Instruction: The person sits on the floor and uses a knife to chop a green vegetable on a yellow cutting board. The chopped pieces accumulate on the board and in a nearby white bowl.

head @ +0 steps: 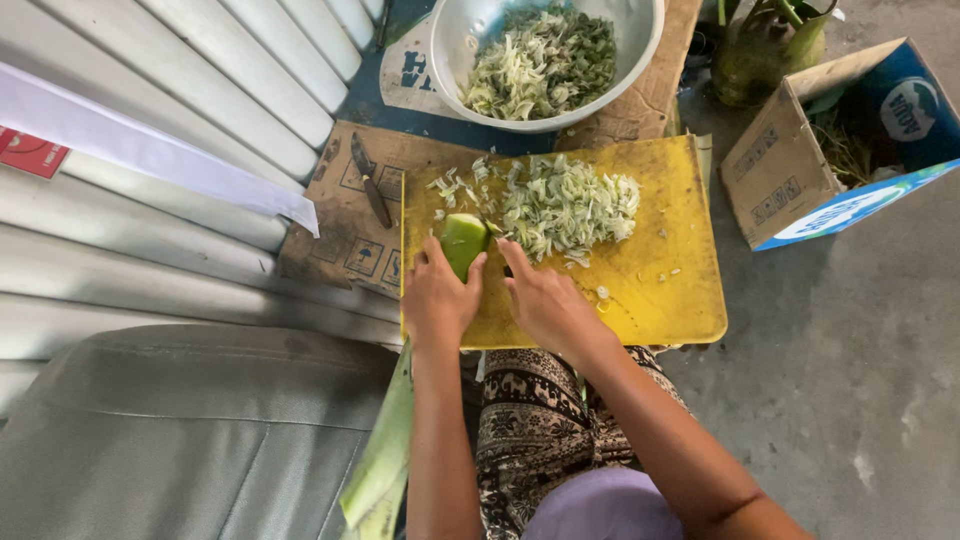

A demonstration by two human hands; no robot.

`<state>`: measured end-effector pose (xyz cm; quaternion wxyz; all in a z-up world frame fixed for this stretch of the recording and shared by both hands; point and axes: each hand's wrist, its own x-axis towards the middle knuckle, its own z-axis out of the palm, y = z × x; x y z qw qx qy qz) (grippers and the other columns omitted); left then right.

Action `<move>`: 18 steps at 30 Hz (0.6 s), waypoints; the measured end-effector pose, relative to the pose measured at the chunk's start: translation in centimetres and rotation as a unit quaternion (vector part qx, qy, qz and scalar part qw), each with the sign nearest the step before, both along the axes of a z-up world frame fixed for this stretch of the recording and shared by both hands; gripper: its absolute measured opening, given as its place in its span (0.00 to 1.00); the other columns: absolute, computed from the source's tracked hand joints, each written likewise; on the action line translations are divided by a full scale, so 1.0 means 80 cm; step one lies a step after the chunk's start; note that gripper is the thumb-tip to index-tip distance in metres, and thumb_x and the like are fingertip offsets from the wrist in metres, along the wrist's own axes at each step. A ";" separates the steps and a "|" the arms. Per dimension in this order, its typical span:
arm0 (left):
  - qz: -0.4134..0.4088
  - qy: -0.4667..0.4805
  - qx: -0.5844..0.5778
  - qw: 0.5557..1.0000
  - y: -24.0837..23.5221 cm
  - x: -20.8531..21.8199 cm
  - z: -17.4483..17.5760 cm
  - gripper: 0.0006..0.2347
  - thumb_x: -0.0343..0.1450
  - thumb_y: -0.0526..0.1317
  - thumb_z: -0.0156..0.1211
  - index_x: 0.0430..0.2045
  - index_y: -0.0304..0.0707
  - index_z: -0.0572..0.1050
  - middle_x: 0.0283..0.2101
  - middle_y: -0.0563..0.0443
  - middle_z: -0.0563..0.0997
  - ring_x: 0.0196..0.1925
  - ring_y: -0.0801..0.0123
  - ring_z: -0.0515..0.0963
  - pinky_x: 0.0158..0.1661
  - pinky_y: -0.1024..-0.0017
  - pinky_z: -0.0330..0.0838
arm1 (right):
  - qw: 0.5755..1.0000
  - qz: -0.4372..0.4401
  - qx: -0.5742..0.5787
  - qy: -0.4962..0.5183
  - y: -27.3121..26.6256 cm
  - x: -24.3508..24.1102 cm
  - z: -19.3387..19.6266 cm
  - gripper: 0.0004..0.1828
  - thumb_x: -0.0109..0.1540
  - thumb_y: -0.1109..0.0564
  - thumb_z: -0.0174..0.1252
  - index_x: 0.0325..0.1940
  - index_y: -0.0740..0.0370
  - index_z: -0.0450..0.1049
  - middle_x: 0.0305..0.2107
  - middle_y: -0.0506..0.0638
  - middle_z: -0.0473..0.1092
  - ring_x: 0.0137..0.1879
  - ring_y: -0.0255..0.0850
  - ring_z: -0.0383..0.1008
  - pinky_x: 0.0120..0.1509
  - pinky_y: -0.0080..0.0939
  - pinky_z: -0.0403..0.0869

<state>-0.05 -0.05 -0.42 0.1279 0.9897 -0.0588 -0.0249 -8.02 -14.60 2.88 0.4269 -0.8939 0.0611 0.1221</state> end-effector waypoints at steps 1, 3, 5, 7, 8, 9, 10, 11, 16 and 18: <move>-0.005 0.025 0.004 1.000 0.000 0.001 0.003 0.33 0.69 0.64 0.56 0.58 0.36 0.60 0.55 0.36 0.74 0.55 0.40 0.76 0.47 0.47 0.75 | 1.000 -0.007 -0.005 0.004 -0.001 -0.006 -0.001 0.27 0.72 0.53 0.37 0.76 0.56 0.48 0.15 0.55 0.68 0.19 0.46 0.67 0.23 0.50 0.69; -0.015 0.075 0.013 0.997 0.003 0.002 0.009 0.34 0.68 0.64 0.56 0.60 0.39 0.60 0.58 0.38 0.73 0.55 0.42 0.77 0.48 0.47 0.75 | 1.000 -0.022 -0.014 0.013 -0.001 -0.018 -0.004 0.27 0.72 0.53 0.36 0.76 0.56 0.47 0.17 0.58 0.70 0.22 0.51 0.71 0.28 0.53 0.73; -0.016 0.057 0.015 0.998 0.001 -0.001 0.009 0.34 0.68 0.64 0.57 0.59 0.39 0.60 0.57 0.37 0.74 0.55 0.40 0.76 0.49 0.47 0.74 | 1.000 -0.027 -0.008 0.001 0.000 -0.027 -0.008 0.28 0.71 0.53 0.37 0.76 0.58 0.47 0.19 0.61 0.71 0.25 0.55 0.74 0.32 0.57 0.74; -0.015 0.034 0.012 0.999 -0.001 -0.002 0.006 0.34 0.68 0.64 0.57 0.59 0.39 0.60 0.56 0.36 0.74 0.55 0.39 0.76 0.49 0.47 0.74 | 1.000 -0.028 -0.013 0.004 0.002 -0.032 -0.014 0.28 0.71 0.53 0.37 0.76 0.59 0.46 0.22 0.64 0.72 0.29 0.59 0.77 0.36 0.59 0.75; -0.011 0.019 0.006 1.000 -0.002 -0.002 0.004 0.34 0.68 0.64 0.57 0.60 0.38 0.60 0.56 0.36 0.74 0.54 0.39 0.76 0.48 0.47 0.74 | 0.999 -0.025 -0.021 0.013 0.005 -0.033 -0.018 0.28 0.71 0.53 0.36 0.76 0.59 0.45 0.24 0.66 0.72 0.30 0.60 0.77 0.37 0.60 0.75; -0.008 0.004 0.001 1.000 -0.002 -0.003 0.002 0.34 0.68 0.64 0.57 0.60 0.37 0.60 0.56 0.35 0.74 0.54 0.38 0.76 0.48 0.47 0.75 | 0.999 -0.022 -0.029 0.021 0.007 -0.036 -0.021 0.29 0.72 0.53 0.35 0.77 0.60 0.44 0.25 0.67 0.73 0.32 0.62 0.78 0.38 0.61 0.76; -0.010 0.006 0.001 1.000 -0.002 -0.004 0.000 0.34 0.69 0.64 0.57 0.60 0.37 0.60 0.56 0.35 0.74 0.54 0.38 0.76 0.47 0.47 0.75 | 0.999 -0.024 -0.037 -0.019 0.009 -0.038 -0.024 0.29 0.71 0.54 0.36 0.76 0.61 0.45 0.27 0.69 0.72 0.32 0.64 0.77 0.39 0.62 0.75; -0.011 0.008 0.000 1.000 -0.002 -0.004 -0.001 0.34 0.69 0.63 0.57 0.60 0.36 0.60 0.56 0.34 0.74 0.54 0.38 0.76 0.47 0.47 0.75 | 0.997 -0.025 -0.045 -0.062 0.011 -0.038 -0.025 0.29 0.71 0.55 0.38 0.76 0.62 0.46 0.28 0.70 0.72 0.33 0.65 0.77 0.39 0.63 0.75; -0.017 0.007 -0.006 1.000 0.004 -0.004 -0.007 0.33 0.71 0.64 0.55 0.60 0.35 0.61 0.55 0.33 0.75 0.54 0.39 0.77 0.49 0.49 0.75 | 1.000 -0.023 -0.003 -0.003 0.011 -0.014 -0.009 0.27 0.69 0.59 0.36 0.74 0.61 0.47 0.25 0.68 0.73 0.32 0.63 0.78 0.38 0.62 0.74; -0.017 -0.013 -0.006 1.000 0.002 -0.002 -0.006 0.34 0.70 0.64 0.55 0.60 0.34 0.61 0.55 0.33 0.75 0.54 0.38 0.77 0.49 0.49 0.75 | 0.999 -0.034 0.024 -0.013 0.012 -0.001 0.006 0.28 0.66 0.63 0.36 0.73 0.61 0.49 0.25 0.68 0.73 0.31 0.61 0.79 0.37 0.62 0.74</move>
